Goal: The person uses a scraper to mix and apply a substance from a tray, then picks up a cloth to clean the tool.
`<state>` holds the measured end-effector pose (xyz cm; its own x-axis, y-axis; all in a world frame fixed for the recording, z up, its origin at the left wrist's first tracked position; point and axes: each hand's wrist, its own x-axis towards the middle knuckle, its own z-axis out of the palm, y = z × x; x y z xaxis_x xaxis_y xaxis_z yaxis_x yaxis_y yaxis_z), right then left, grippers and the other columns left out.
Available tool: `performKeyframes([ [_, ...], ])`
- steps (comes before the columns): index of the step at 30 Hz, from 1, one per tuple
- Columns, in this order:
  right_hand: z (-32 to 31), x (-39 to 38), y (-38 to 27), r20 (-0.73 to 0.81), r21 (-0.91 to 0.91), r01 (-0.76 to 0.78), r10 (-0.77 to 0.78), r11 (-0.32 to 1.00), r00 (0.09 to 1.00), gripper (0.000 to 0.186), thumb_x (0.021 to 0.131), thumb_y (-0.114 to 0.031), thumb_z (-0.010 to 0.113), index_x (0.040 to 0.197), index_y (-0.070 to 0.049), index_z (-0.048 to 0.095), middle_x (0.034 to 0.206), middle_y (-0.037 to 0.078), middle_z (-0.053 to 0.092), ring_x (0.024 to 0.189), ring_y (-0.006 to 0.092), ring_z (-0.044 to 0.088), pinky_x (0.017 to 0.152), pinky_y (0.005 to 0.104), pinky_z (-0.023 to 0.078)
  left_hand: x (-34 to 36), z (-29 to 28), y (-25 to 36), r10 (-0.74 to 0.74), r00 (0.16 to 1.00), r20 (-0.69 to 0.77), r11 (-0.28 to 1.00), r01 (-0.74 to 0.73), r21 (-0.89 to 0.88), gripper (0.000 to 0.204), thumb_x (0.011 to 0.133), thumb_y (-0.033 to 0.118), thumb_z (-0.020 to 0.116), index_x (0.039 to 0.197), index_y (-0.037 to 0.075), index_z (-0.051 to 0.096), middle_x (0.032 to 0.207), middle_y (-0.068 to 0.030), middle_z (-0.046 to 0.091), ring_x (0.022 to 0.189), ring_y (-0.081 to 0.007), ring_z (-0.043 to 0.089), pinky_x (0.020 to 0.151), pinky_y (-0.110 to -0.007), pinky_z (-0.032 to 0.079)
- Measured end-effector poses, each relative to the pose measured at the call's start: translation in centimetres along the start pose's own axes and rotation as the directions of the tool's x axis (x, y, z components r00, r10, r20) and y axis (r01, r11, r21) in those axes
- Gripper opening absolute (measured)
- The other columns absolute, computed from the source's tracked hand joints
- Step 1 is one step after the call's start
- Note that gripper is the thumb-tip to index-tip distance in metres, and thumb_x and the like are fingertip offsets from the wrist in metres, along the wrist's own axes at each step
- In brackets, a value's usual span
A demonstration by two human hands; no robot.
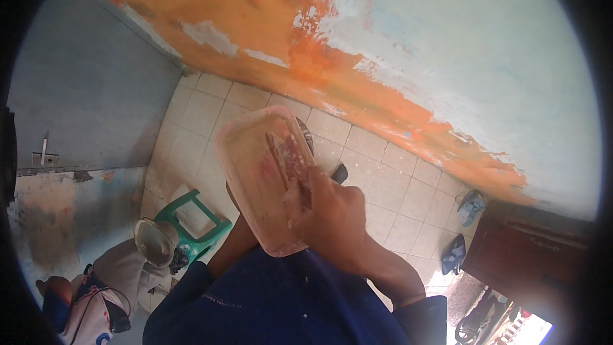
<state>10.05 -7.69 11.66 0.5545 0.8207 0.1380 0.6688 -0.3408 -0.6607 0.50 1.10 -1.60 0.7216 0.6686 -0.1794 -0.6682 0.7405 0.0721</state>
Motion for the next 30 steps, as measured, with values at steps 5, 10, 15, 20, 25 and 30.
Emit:
performKeyframes([
  [5,0.2,-0.8,-1.2,0.066,0.074,0.0,-0.005,0.997,0.998,0.023,0.077,-0.017,0.072,0.081,0.001,0.058,0.059,0.018,0.06,0.049,0.0309,0.064,0.046,0.0352,0.05,0.1,-0.3,-0.1,-0.013,1.0,-0.021,1.0,0.013,0.006,0.063,0.097,0.056,0.034,0.138,0.007,0.039,0.129,-0.0171,0.052,0.112,-0.0298,0.057,0.095,-0.044,0.051],
  [10,0.2,-0.4,-0.7,0.101,0.043,-0.098,0.093,0.994,0.99,0.024,0.076,-0.017,0.072,0.083,0.002,0.059,0.06,0.019,0.06,0.053,0.0334,0.065,0.048,0.0377,0.051,-0.2,0.2,0.0,-0.001,1.0,0.016,1.0,0.001,0.007,0.062,0.097,0.054,0.035,0.138,0.007,0.039,0.129,-0.017,0.052,0.114,-0.0296,0.056,0.095,-0.044,0.05],
  [15,0.5,-0.7,-1.3,0.121,0.03,0.047,-0.051,0.998,0.991,0.02,0.079,-0.013,0.069,0.078,0.001,0.055,0.06,0.019,0.061,0.05,0.0346,0.063,0.047,0.0371,0.051,0.1,-1.2,-0.2,0.0,0.999,0.052,0.998,0.003,-0.057,0.061,0.098,0.053,0.034,0.139,0.008,0.038,0.132,-0.0153,0.05,0.118,-0.0294,0.053,0.099,-0.045,0.047],
  [20,0.1,0.0,-0.1,0.085,0.031,-0.07,0.067,0.997,0.994,0.024,0.076,-0.016,0.072,0.084,0.002,0.058,0.061,0.02,0.062,0.053,0.034,0.065,0.048,0.038,0.051,-0.5,-1.4,-1.2,0.096,0.993,0.065,0.982,-0.084,-0.169,0.062,0.098,0.054,0.034,0.14,0.008,0.038,0.133,-0.015,0.049,0.118,-0.029,0.053,0.099,-0.044,0.047],
  [25,0.7,-0.6,-1.2,0.1,0.029,0.028,-0.03,0.999,0.994,0.022,0.077,-0.015,0.071,0.084,0.002,0.059,0.059,0.018,0.061,0.052,0.0334,0.065,0.048,0.0378,0.052,0.4,-2.5,-0.4,0.036,0.999,0.039,0.999,-0.035,-0.026,0.063,0.098,0.054,0.034,0.14,0.008,0.037,0.135,-0.0161,0.048,0.117,-0.0303,0.054,0.099,-0.045,0.047],
  [30,-0.6,0.4,-0.5,0.031,-0.003,0.0,0.0,1.0,1.0,0.021,0.076,-0.012,0.072,0.085,0.002,0.058,0.057,0.017,0.06,0.049,0.0313,0.063,0.047,0.0354,0.05,-0.2,-1.1,-0.4,0.027,0.993,0.113,1.0,-0.026,-0.007,0.067,0.097,0.056,0.032,0.143,0.008,0.034,0.139,-0.0169,0.044,0.123,-0.0324,0.048,0.104,-0.048,0.042],
])
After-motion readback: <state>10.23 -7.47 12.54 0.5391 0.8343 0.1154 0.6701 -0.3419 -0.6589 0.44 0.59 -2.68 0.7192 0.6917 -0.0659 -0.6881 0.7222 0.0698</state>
